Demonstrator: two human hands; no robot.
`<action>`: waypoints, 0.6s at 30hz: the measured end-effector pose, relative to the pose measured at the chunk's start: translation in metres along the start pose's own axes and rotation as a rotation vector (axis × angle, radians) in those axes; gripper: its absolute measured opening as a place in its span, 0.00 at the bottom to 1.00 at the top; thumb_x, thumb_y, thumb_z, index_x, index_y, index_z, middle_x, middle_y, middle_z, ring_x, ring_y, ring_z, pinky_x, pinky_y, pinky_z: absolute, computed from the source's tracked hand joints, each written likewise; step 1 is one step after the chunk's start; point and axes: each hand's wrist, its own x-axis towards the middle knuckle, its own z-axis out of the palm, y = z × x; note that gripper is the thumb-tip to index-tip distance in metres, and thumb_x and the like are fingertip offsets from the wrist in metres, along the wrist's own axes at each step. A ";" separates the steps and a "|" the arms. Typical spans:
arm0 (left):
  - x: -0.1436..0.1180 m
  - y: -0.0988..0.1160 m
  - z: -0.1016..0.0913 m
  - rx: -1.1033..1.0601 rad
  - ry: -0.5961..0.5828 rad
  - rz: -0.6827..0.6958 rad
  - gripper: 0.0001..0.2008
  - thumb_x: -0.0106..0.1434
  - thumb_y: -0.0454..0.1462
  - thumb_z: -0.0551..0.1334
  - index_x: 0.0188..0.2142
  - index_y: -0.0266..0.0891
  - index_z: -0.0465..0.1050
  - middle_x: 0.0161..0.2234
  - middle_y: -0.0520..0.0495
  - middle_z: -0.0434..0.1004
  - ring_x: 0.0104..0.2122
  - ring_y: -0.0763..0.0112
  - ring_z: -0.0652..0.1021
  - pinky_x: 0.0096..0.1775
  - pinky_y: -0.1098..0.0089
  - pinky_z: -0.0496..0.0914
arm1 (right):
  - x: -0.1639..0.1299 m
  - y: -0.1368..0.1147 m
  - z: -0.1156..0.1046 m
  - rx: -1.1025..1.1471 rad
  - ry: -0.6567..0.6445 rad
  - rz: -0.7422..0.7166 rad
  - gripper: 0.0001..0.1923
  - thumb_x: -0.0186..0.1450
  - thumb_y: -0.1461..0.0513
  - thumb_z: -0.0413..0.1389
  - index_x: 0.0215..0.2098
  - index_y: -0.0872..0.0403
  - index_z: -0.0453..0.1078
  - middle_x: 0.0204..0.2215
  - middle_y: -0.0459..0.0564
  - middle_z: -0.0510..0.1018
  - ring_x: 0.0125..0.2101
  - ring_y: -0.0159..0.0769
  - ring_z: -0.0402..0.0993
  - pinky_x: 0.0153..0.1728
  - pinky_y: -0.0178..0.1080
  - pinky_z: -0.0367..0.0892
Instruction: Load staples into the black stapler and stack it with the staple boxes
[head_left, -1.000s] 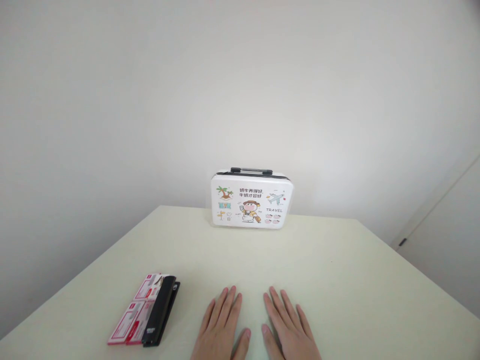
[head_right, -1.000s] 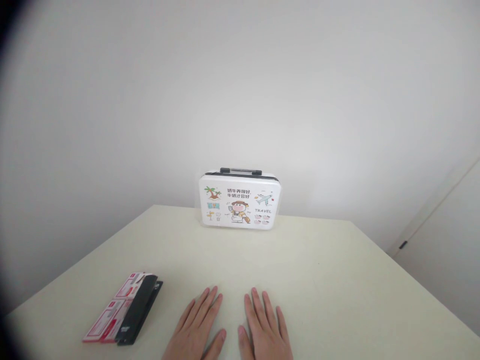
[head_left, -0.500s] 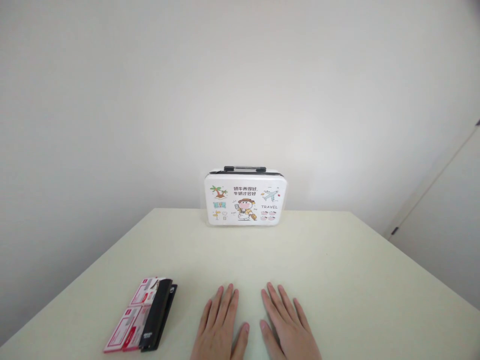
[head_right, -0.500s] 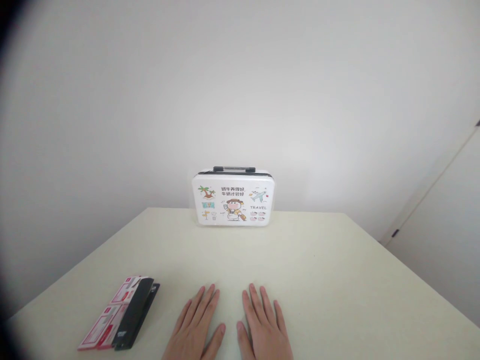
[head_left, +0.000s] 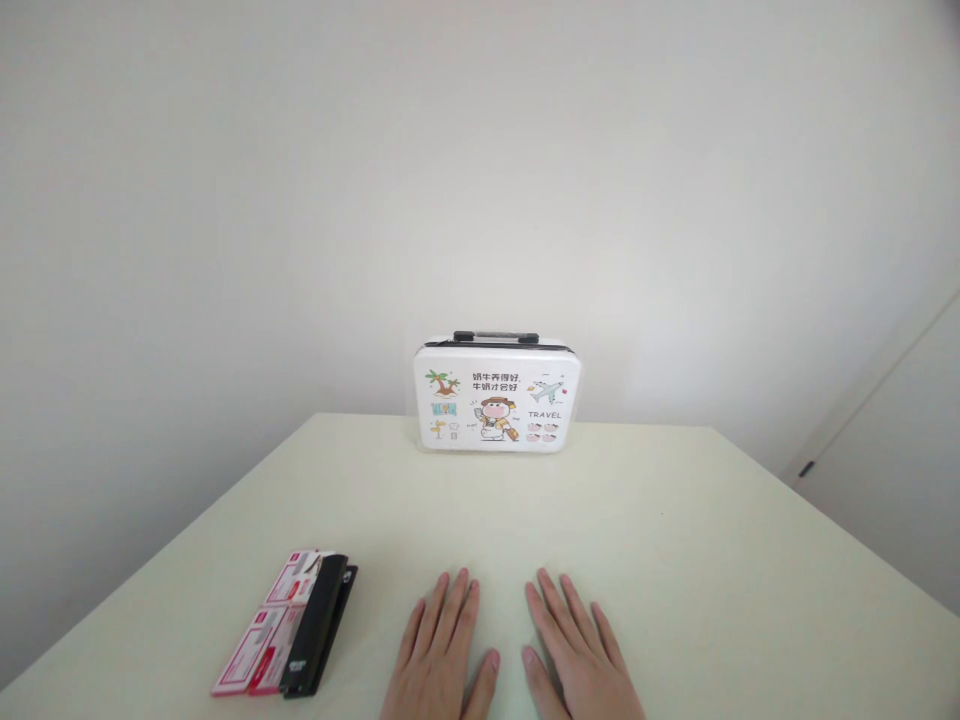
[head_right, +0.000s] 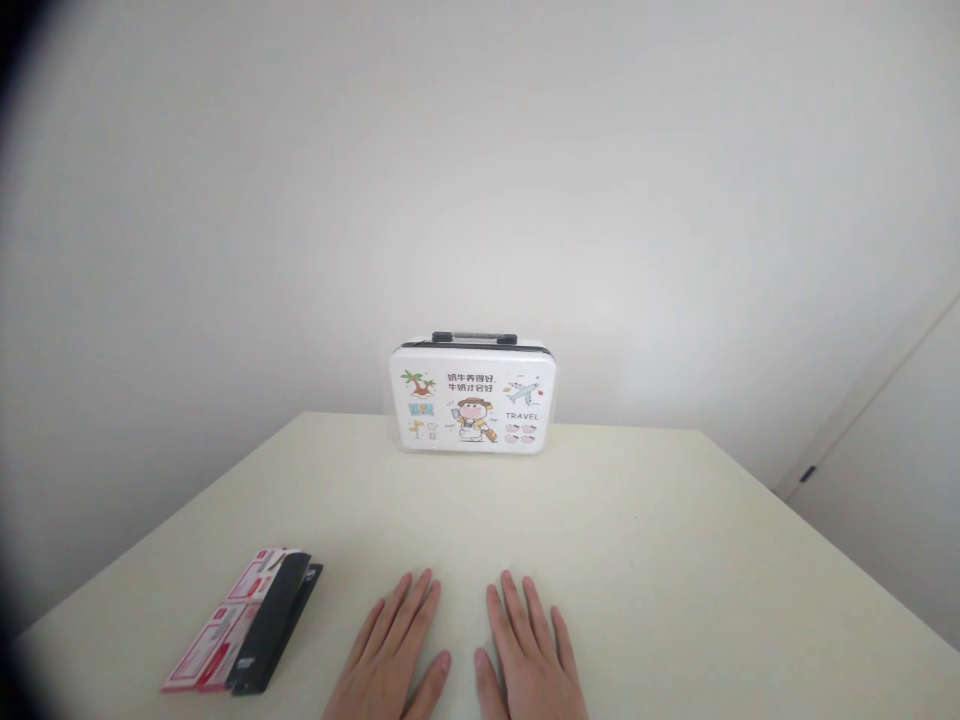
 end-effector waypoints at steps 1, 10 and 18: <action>0.000 0.000 -0.001 0.011 -0.013 0.000 0.33 0.72 0.53 0.54 0.72 0.43 0.54 0.70 0.49 0.59 0.66 0.57 0.66 0.60 0.58 0.67 | 0.000 0.000 0.000 0.001 0.010 0.000 0.30 0.74 0.46 0.43 0.72 0.37 0.45 0.71 0.39 0.47 0.71 0.52 0.48 0.67 0.64 0.56; 0.002 0.002 -0.013 0.020 -0.036 0.010 0.33 0.73 0.51 0.53 0.72 0.43 0.52 0.71 0.49 0.56 0.68 0.58 0.64 0.61 0.59 0.66 | -0.003 -0.004 -0.007 0.018 0.010 0.002 0.29 0.74 0.48 0.44 0.72 0.37 0.46 0.71 0.40 0.49 0.71 0.52 0.49 0.67 0.64 0.56; 0.003 0.004 -0.014 -0.023 -0.017 -0.005 0.35 0.73 0.50 0.54 0.73 0.43 0.48 0.71 0.47 0.57 0.67 0.56 0.65 0.60 0.57 0.64 | -0.005 -0.005 -0.011 -0.004 0.016 0.002 0.30 0.75 0.47 0.43 0.72 0.38 0.45 0.71 0.40 0.49 0.71 0.51 0.49 0.68 0.63 0.56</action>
